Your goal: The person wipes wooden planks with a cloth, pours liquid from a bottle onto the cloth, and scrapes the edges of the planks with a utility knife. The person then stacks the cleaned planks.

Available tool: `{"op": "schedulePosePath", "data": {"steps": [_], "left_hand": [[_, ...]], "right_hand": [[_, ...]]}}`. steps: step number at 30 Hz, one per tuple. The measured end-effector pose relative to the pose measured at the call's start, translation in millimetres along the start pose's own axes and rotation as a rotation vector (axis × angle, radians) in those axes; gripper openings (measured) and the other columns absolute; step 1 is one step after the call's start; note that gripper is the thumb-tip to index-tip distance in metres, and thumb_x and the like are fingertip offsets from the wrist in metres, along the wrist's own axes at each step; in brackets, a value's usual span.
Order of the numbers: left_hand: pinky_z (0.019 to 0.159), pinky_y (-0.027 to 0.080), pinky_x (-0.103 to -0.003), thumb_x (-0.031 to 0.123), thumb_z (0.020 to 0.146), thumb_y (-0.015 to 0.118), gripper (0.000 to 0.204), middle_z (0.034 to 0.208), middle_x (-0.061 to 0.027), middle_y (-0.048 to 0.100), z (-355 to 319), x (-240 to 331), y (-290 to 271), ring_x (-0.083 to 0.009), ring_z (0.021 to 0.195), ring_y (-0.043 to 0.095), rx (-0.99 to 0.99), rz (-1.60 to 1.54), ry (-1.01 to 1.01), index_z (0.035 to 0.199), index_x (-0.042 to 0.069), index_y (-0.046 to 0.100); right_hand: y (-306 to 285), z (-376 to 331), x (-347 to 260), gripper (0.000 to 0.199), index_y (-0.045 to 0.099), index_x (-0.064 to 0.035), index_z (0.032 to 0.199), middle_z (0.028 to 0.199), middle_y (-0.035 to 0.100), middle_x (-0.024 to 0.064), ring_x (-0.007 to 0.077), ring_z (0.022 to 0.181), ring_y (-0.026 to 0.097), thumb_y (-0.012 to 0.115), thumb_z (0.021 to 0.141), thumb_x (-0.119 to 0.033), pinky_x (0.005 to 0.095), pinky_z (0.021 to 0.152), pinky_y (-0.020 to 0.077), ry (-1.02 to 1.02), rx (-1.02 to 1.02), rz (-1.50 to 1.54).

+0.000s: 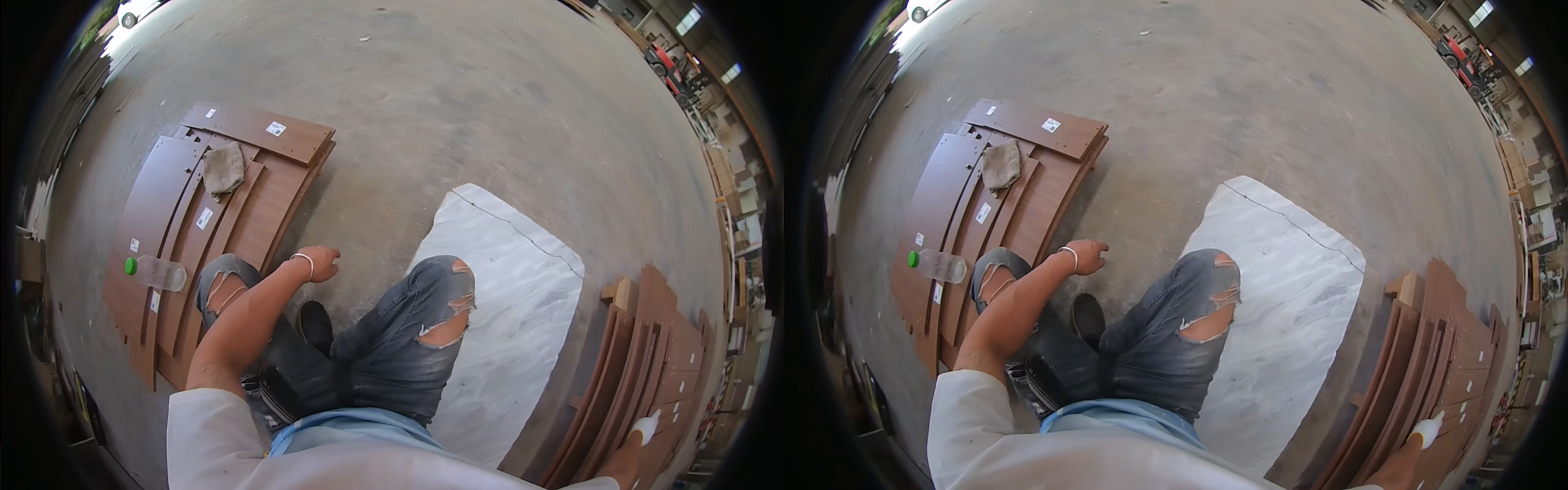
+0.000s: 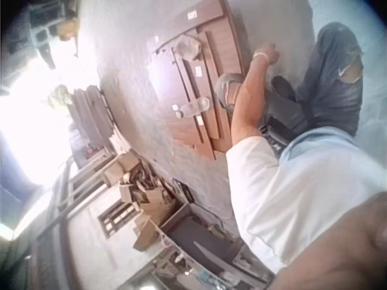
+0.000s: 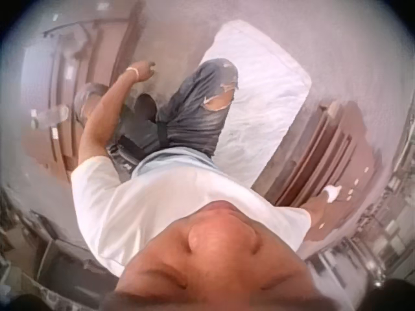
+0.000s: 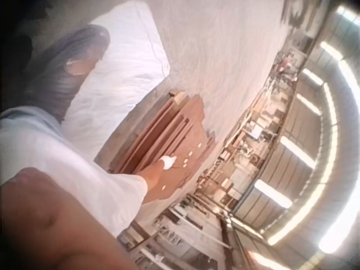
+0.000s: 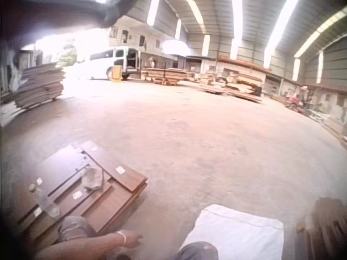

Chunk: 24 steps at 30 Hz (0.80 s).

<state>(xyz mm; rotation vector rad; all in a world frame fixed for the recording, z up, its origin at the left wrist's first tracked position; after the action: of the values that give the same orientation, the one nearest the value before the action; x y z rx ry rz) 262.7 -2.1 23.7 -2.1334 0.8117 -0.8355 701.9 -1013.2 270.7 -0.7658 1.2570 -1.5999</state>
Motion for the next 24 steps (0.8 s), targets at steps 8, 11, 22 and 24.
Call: {"op": "schedulePosePath", "data": {"steps": [8, 11, 22, 24], "left_hand": [[0.095, 0.056, -0.051, 0.027, 0.090, 0.069, 0.049, 0.109, -0.0230, 0.074, -21.6, -48.1, 2.7, -0.0436, 0.107, 0.069, 0.107, 0.046, 0.011, 0.135, 0.006, 0.065], [0.098, 0.056, -0.048, 0.026, 0.088, 0.069, 0.047, 0.108, -0.0243, 0.076, -9.1, -35.6, 20.9, -0.0408, 0.107, 0.072, 0.114, -0.017, 0.031, 0.130, 0.004, 0.069], [0.098, 0.056, -0.045, 0.028, 0.090, 0.071, 0.048, 0.110, -0.0223, 0.076, -4.8, -9.4, 26.9, -0.0382, 0.108, 0.073, 0.024, -0.063, 0.092, 0.132, 0.004, 0.069], [0.097, 0.056, -0.045, 0.029, 0.091, 0.071, 0.048, 0.110, -0.0222, 0.077, -7.7, -15.2, 24.6, -0.0383, 0.107, 0.073, 0.044, -0.058, 0.091, 0.132, 0.004, 0.069]], "right_hand": [[-16.3, -111.9, -207.0, 0.052, 0.052, -0.0194, 0.137, 0.142, 0.057, 0.0075, 0.0352, 0.134, 0.055, 0.066, 0.088, -0.020, 0.0717, 0.096, 0.0499, 0.196, 0.150, -0.382], [-25.4, -82.0, -191.0, 0.075, 0.043, -0.0177, 0.144, 0.146, 0.047, 0.0098, 0.0329, 0.131, 0.048, 0.077, 0.078, -0.028, 0.0625, 0.097, 0.0457, 0.209, 0.108, -0.515], [-7.3, -88.3, -154.8, 0.096, 0.022, -0.0159, 0.164, 0.165, 0.029, 0.0115, 0.0364, 0.151, 0.026, 0.072, 0.085, -0.030, 0.0564, 0.115, 0.0311, 0.240, 0.019, -0.425], [-13.7, -87.4, -164.1, 0.087, 0.029, -0.0156, 0.161, 0.162, 0.034, 0.0117, 0.0358, 0.150, 0.030, 0.070, 0.087, -0.036, 0.0579, 0.114, 0.0324, 0.251, -0.005, -0.394]]}}
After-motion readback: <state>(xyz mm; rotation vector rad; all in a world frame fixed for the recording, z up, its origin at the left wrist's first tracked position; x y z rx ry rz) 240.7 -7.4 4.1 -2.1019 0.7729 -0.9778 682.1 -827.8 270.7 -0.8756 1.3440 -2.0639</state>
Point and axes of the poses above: each hand's wrist, its own z-axis towards the middle knuckle, its own y-axis out of the palm, x = y × z, the point moved 4 cm from there along z, towards the middle knuckle
